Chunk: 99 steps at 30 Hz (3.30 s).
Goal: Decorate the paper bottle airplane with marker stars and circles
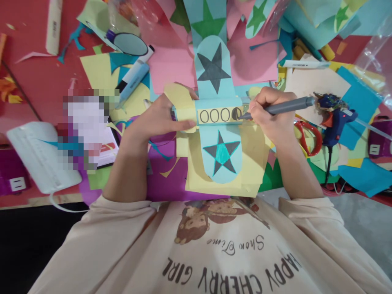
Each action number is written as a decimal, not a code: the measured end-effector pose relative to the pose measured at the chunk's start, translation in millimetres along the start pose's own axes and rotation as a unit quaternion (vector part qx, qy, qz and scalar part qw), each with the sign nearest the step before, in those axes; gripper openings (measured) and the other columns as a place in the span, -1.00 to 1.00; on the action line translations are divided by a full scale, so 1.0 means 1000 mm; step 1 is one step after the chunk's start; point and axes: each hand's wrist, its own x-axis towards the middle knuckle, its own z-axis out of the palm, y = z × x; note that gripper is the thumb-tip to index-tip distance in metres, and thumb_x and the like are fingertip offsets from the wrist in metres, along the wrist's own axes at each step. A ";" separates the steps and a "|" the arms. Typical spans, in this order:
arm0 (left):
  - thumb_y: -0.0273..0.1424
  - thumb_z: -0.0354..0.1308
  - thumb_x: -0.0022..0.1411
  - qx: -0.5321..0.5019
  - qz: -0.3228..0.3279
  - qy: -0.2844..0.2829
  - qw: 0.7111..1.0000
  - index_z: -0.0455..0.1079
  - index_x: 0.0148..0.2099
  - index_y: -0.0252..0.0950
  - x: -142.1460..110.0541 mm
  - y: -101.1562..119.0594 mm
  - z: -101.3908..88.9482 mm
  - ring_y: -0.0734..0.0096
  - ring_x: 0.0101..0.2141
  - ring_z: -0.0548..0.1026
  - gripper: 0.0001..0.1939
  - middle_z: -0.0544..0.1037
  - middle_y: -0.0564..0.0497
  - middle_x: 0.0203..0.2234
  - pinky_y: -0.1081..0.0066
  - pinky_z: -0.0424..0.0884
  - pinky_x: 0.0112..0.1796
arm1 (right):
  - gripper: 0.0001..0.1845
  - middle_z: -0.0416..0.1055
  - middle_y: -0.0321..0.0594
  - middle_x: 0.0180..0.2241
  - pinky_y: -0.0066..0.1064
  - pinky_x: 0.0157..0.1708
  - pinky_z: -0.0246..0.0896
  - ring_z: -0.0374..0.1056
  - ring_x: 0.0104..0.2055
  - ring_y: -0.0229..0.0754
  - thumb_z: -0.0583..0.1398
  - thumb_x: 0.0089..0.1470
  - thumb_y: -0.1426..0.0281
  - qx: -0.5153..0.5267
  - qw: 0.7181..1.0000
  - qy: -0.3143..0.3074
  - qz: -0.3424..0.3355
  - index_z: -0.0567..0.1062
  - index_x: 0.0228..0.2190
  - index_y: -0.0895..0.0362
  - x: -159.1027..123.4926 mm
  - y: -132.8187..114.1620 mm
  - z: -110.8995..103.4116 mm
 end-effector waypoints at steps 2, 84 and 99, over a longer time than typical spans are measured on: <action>0.36 0.16 0.15 -0.001 0.002 0.000 1.000 0.39 0.11 -0.27 0.000 0.000 0.000 0.22 -0.04 0.55 -0.16 0.51 -0.11 -0.02 0.20 0.55 -0.03 | -0.37 0.10 -0.42 -0.70 -0.32 -0.62 0.06 0.06 -0.63 -0.34 0.31 0.13 -0.08 0.004 1.000 0.002 0.000 0.20 -0.66 0.03 0.000 0.000 0.001; 0.40 0.16 0.12 0.004 -0.004 -0.024 1.000 0.36 0.14 -0.31 0.000 -0.005 -0.003 0.19 -0.05 0.53 -0.09 0.47 -0.11 -0.01 0.15 0.56 -0.07 | -0.47 0.22 -0.44 -0.67 -0.36 -0.54 0.05 0.20 -0.61 -0.33 0.25 0.24 0.03 -0.003 0.999 0.048 0.003 0.25 -0.60 0.04 -0.006 -0.008 0.000; 0.41 0.15 0.10 0.013 -0.007 0.002 1.000 0.41 0.11 -0.27 0.000 -0.002 0.000 0.18 -0.08 0.55 -0.10 0.52 -0.10 -0.05 0.20 0.55 -0.10 | -0.39 0.12 -0.41 -0.68 -0.34 -0.58 0.09 0.09 -0.61 -0.33 0.30 0.15 -0.03 -0.042 0.998 0.032 0.023 0.20 -0.66 0.03 -0.004 -0.010 -0.002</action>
